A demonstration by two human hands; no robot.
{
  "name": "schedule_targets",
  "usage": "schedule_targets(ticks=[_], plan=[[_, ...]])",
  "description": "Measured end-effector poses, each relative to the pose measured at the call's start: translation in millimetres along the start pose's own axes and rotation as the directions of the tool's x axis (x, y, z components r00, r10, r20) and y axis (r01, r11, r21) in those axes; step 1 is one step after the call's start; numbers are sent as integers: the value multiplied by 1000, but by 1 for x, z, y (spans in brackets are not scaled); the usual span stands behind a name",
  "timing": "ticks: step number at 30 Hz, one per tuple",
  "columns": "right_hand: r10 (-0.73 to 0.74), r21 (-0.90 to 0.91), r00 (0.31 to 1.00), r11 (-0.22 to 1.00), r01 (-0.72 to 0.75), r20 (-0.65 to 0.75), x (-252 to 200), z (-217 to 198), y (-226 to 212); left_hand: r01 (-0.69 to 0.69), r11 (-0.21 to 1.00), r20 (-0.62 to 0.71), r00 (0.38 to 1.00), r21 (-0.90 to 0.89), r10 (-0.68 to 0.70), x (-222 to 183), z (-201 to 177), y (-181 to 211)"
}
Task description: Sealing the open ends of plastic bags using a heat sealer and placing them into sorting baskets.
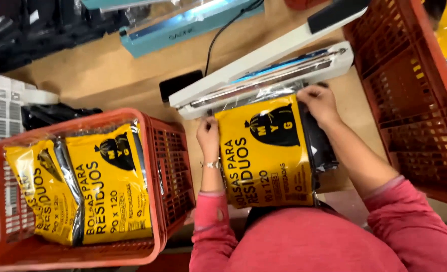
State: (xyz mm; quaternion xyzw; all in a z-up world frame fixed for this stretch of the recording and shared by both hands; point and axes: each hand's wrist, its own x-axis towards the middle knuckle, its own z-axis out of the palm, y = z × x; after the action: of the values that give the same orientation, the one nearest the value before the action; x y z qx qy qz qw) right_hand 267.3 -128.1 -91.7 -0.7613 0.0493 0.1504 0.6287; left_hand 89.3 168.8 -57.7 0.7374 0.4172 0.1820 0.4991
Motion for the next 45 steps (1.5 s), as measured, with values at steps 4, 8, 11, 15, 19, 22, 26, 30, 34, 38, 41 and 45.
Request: schedule_targets(ticks=[4,8,11,15,19,22,26,30,34,38,41,45], plan=[[-160,-96,981,984,150,-112,8,13,-13,53,998,-94,994,-46,-57,10,9,-4],[-426,-351,890,868,351,-164,20,25,-25,18,994,-127,991,-106,-32,24,27,-2],[-489,-541,858,769,339,-157,18,31,-48,68,994,-190,978,-84,-83,40,45,-18],[-748,-736,664,438,515,19,30,33,-48,-3,1000,-208,978,-22,-2,31,50,-3],[-766,-815,629,276,510,134,45,28,-35,-121,992,-220,967,37,127,23,51,22],[-737,-848,661,251,466,145,45,23,-35,-187,977,-247,947,101,207,27,58,15],[-721,-844,678,269,464,143,13,14,-69,-146,986,-236,958,77,161,23,54,11],[-898,-619,253,-28,785,361,-24,34,-184,-56,998,-236,970,-8,52,32,56,7],[-820,-622,199,-224,750,536,-3,69,-252,-202,977,-264,948,-70,177,28,51,10],[-335,-750,686,-107,653,646,55,82,-208,131,991,-189,972,-39,-136,38,54,7],[-108,-807,804,24,591,585,70,79,-176,154,987,-196,968,-41,-159,35,52,12],[-118,-811,814,83,580,570,76,78,-152,181,983,-129,975,-10,-181,18,35,37]])
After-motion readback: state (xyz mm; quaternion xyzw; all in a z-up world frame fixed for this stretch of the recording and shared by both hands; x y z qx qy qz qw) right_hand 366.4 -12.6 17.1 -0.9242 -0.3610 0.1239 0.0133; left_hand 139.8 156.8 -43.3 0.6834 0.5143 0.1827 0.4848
